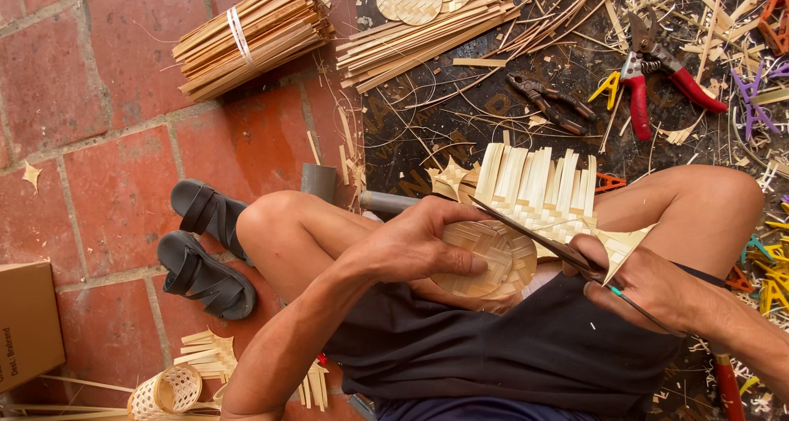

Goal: The person sits on a brick floor holding a woven bamboo mat on their lap and cuts around a round woven disc with large scissors, trimming away excess strips. They rotate the mat and disc as they cut, with finished discs and bamboo strips scattered around the work area.

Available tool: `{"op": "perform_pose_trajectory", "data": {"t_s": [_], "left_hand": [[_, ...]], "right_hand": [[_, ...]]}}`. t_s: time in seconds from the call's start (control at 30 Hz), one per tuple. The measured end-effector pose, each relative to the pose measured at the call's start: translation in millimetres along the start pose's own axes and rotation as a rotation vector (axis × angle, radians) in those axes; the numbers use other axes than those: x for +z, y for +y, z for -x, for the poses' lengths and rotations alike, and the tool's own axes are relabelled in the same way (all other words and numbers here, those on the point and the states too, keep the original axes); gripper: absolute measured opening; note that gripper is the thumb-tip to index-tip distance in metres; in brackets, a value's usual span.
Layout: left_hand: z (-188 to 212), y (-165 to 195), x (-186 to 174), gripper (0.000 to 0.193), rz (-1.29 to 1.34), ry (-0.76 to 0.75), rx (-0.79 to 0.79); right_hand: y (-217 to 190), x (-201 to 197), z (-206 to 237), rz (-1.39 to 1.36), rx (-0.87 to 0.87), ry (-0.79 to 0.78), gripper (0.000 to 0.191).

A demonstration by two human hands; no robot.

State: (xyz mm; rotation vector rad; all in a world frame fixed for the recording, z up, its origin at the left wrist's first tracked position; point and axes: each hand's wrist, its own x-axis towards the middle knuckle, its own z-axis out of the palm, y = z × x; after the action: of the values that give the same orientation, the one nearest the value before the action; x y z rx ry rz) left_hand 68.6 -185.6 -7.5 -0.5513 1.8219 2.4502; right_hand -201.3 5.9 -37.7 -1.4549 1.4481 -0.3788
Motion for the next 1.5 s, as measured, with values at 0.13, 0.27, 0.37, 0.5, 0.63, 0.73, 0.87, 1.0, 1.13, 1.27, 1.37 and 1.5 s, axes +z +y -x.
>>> {"op": "perform_pose_trajectory", "data": {"t_s": [0.13,0.27,0.37,0.5,0.63,0.73,0.87,1.0,1.13,1.27,1.37,1.5], "left_hand": [[0,2,-5,0.051,0.04,-0.05,-0.042],[2,2,-12,0.047,0.027,-0.036,-0.064],[-4,-12,-11,0.036,-0.021,0.12,-0.027],[-29,-48,3,0.035,0.071,0.461,0.118],[-66,-77,21,0.038,0.43,0.714,0.261],[-84,-89,39,0.035,0.539,0.796,0.304],[-94,-105,15,0.03,0.767,0.721,0.261],[-102,-110,-33,0.026,0.725,0.799,-0.062],[-133,-65,-86,0.029,0.689,0.716,0.219],[-159,-9,-161,0.036,0.663,0.881,0.069],[-149,-25,-157,0.05,0.141,0.788,-0.079],[-124,-78,-103,0.045,-0.487,0.5,-0.451]], "right_hand": [[8,-3,1,-0.006,0.09,-0.059,0.049],[20,-7,-2,0.015,0.039,0.022,0.051],[21,0,-10,-0.46,0.079,0.199,0.033],[2,37,-32,-0.871,-0.097,0.557,0.029],[-18,66,-73,-0.573,-0.183,0.945,0.031],[-19,71,-98,-0.43,-0.09,1.059,0.039],[4,58,-111,-0.741,-0.013,0.869,0.037],[26,48,-100,-0.717,0.073,0.833,0.036],[39,38,-81,-0.693,0.072,0.868,0.035],[57,31,-53,-0.685,0.077,0.936,0.036],[75,32,-26,-0.839,-0.058,0.972,0.028],[104,29,1,-0.87,0.175,1.049,0.035]]}}
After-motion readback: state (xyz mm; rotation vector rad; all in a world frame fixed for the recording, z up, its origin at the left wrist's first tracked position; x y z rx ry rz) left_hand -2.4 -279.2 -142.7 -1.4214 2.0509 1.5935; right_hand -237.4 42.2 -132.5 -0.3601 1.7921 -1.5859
